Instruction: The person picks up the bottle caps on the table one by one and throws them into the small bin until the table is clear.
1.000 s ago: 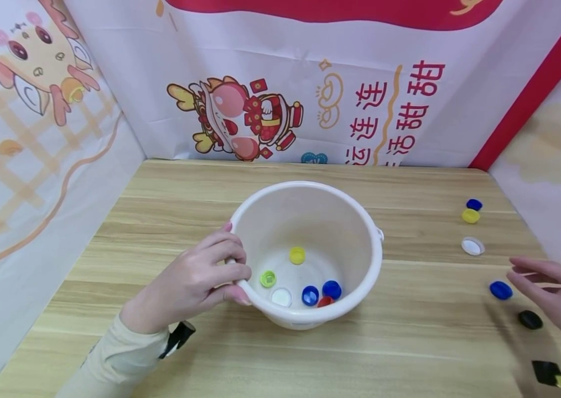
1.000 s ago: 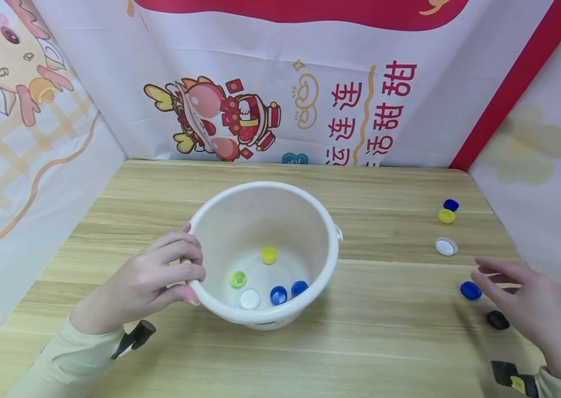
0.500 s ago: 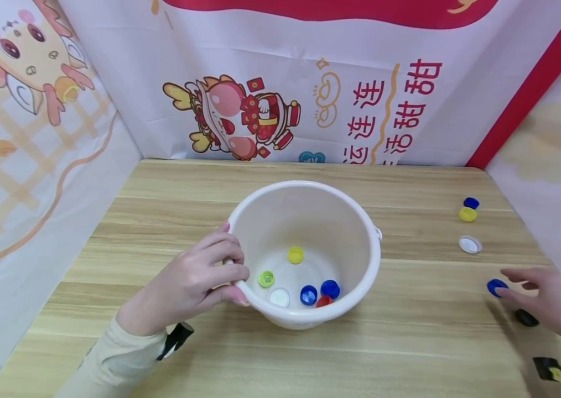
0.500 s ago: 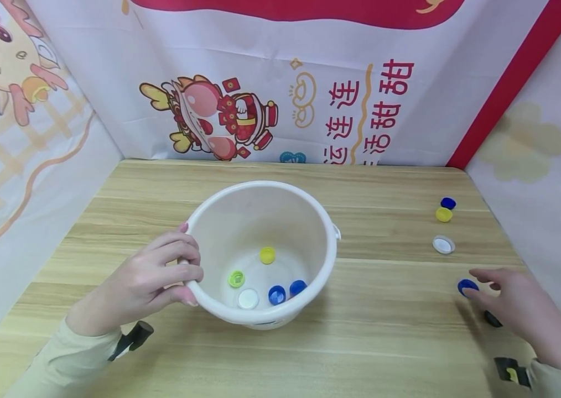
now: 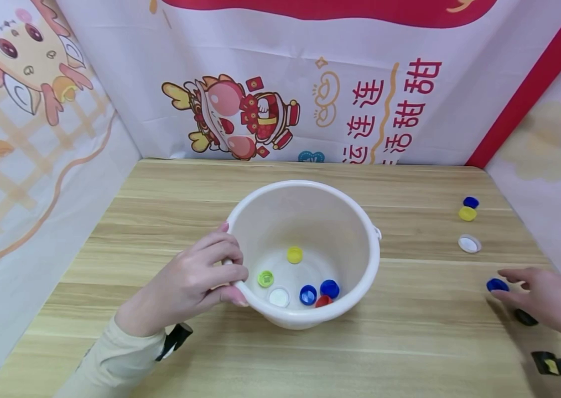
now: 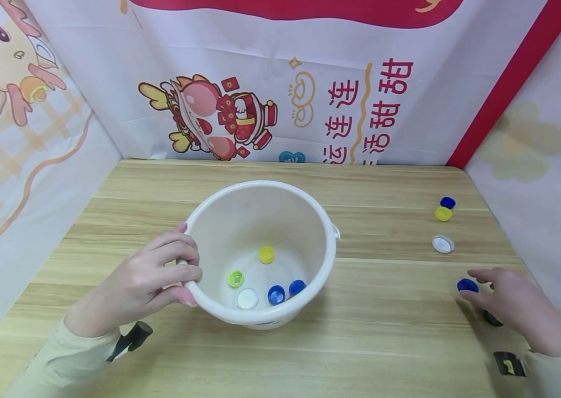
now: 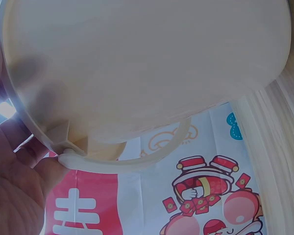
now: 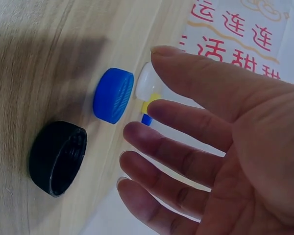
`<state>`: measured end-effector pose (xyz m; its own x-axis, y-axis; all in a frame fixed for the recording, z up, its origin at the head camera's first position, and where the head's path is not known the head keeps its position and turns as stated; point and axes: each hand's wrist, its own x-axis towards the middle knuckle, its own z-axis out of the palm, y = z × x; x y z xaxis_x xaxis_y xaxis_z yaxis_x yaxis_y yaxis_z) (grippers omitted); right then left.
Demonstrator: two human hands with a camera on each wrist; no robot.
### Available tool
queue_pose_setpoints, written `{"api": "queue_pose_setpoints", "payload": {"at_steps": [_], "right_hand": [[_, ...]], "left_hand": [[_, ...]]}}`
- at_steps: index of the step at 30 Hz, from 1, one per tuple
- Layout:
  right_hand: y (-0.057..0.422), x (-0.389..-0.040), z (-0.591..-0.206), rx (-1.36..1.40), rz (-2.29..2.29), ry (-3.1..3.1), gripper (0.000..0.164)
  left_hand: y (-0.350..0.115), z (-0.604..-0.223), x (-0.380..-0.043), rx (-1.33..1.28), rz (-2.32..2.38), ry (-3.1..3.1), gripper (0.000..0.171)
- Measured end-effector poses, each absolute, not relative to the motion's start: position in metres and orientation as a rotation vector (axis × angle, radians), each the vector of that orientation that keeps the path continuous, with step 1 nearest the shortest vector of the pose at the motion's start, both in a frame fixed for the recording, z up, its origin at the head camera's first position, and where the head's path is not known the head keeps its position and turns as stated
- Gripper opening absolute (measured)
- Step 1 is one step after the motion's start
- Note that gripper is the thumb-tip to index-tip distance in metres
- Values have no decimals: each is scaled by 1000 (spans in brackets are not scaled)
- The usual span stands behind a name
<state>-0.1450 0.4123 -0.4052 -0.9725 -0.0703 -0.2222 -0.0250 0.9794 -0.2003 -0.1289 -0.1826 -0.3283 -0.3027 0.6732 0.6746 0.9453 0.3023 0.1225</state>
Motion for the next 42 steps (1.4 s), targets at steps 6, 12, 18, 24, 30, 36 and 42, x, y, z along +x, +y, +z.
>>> {"api": "queue_pose_setpoints", "payload": {"at_steps": [6, 12, 18, 24, 30, 36, 42], "right_hand": [[412, -149, -408, -66, -250, 2869, 64], [413, -150, -413, -94, -239, 2904, 59], [415, -152, -416, -138, -212, 2932, 54], [415, -153, -418, -150, -179, 2916, 54], [415, -152, -418, -158, -176, 2908, 50], [413, -151, -417, -153, -179, 2924, 47], [411, -152, -416, -161, -171, 2942, 43]], "left_hand": [[-182, -329, -129, -1434, -698, -2062, 43], [-182, -330, -130, -1436, -704, -2059, 43], [-182, -330, -130, -1442, -705, -2046, 42], [-182, -330, -130, -1444, -700, -2034, 43], [-181, -331, -131, -1446, -702, -2035, 43], [-181, -332, -131, -1445, -705, -2041, 43], [-182, -332, -130, -1434, -695, -2045, 44]]}}
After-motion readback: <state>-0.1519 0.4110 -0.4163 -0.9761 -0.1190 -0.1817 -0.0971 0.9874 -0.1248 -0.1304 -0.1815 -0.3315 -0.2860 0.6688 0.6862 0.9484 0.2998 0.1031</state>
